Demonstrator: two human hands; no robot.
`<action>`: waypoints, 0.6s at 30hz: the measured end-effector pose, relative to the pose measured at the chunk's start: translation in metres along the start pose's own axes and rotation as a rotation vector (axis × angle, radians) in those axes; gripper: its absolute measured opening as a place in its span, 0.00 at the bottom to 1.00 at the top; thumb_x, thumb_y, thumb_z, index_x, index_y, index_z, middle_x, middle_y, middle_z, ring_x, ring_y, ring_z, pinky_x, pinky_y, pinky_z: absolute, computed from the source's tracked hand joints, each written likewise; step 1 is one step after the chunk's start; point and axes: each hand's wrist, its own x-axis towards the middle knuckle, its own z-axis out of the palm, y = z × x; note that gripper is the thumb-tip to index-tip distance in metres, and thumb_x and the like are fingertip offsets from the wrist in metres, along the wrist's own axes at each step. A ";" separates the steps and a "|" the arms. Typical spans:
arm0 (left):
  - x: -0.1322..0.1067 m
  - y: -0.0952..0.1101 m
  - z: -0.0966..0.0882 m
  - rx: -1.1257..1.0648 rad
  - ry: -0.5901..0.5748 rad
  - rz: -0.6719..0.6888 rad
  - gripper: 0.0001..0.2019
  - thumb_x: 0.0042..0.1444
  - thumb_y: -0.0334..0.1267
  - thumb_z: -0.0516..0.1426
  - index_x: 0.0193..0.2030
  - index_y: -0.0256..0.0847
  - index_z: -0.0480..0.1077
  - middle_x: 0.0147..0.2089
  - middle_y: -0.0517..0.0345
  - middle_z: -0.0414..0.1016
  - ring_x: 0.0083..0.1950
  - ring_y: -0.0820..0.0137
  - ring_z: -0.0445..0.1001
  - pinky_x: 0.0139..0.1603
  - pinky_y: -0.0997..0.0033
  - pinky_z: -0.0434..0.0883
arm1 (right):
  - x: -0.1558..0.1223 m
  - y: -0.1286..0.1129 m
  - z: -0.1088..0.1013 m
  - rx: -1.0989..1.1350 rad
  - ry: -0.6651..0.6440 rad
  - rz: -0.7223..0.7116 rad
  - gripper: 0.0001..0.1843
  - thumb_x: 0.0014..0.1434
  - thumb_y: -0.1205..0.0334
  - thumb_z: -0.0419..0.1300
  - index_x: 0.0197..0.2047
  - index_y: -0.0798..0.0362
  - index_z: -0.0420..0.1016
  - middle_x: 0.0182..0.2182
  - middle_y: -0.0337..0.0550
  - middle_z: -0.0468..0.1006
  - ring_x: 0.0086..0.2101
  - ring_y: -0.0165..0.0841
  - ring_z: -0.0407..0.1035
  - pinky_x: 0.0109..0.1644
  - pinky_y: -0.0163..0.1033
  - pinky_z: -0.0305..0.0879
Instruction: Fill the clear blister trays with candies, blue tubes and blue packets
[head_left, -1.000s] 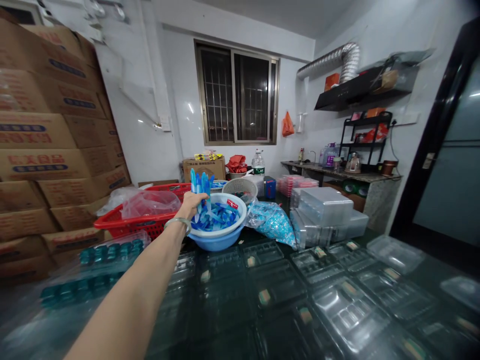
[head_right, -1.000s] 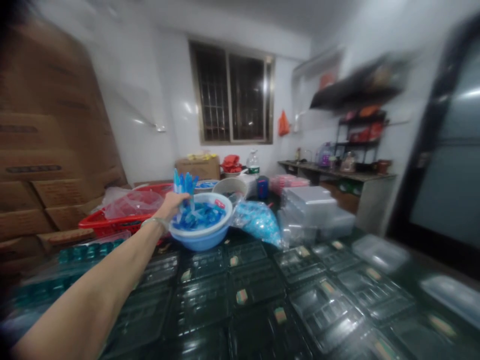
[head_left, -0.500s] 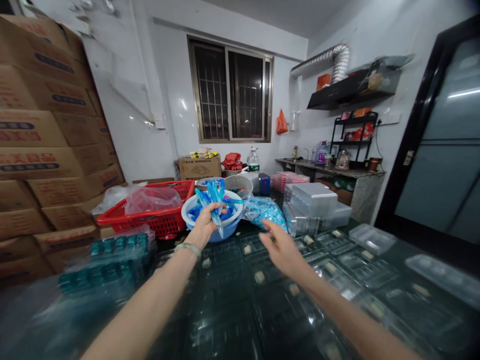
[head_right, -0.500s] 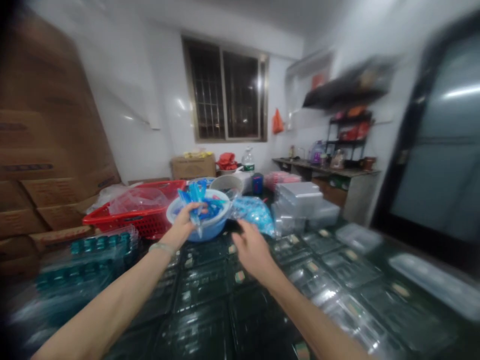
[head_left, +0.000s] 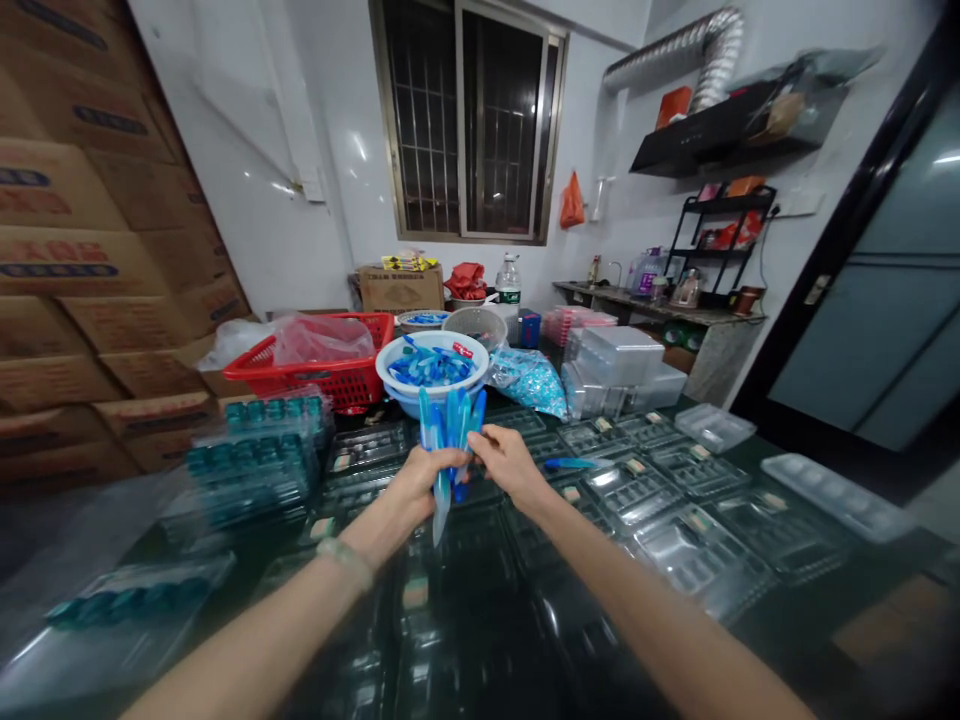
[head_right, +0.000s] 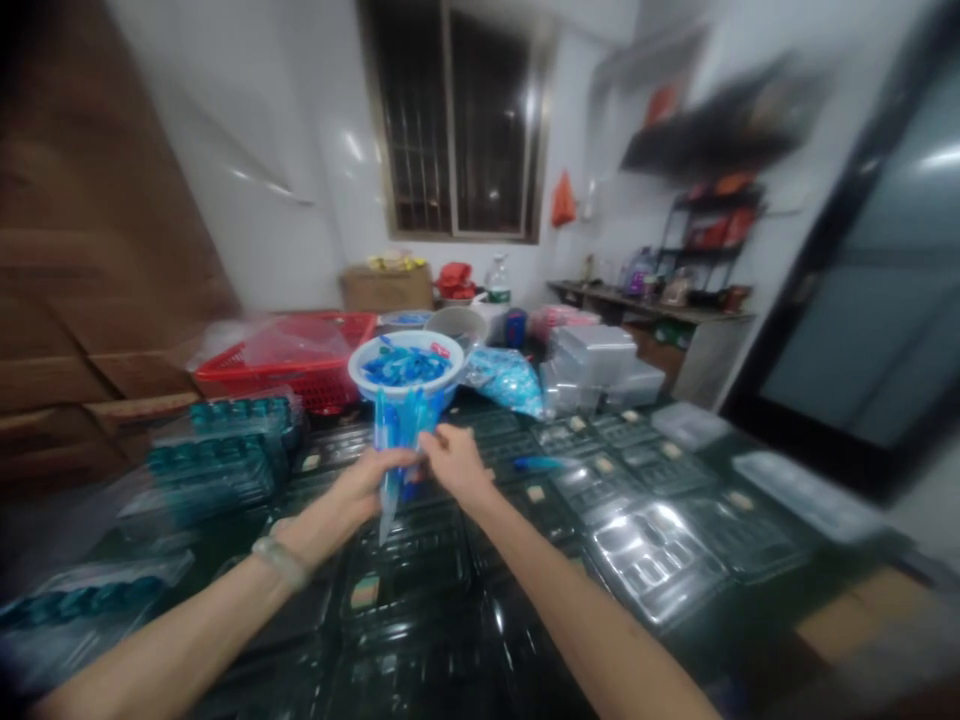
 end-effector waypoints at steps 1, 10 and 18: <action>-0.013 -0.001 -0.003 0.029 -0.003 0.001 0.11 0.38 0.20 0.60 0.32 0.29 0.71 0.24 0.55 0.73 0.20 0.74 0.68 0.21 0.75 0.65 | -0.005 0.000 0.004 0.061 -0.012 0.038 0.15 0.54 0.52 0.53 0.26 0.56 0.65 0.18 0.36 0.66 0.20 0.28 0.63 0.21 0.30 0.58; -0.120 0.010 -0.038 0.029 0.147 -0.148 0.03 0.44 0.30 0.57 0.24 0.31 0.70 0.18 0.54 0.69 0.20 0.71 0.67 0.25 0.67 0.68 | -0.057 -0.014 0.042 0.575 -0.413 0.254 0.12 0.50 0.55 0.58 0.28 0.54 0.63 0.15 0.33 0.64 0.15 0.25 0.59 0.16 0.29 0.55; -0.206 0.028 -0.097 -0.054 0.363 -0.132 0.08 0.44 0.35 0.58 0.31 0.33 0.71 0.18 0.55 0.67 0.20 0.72 0.64 0.19 0.74 0.62 | -0.023 0.005 0.054 0.781 -0.398 0.400 0.12 0.45 0.67 0.63 0.35 0.56 0.69 0.23 0.42 0.74 0.22 0.30 0.68 0.21 0.30 0.59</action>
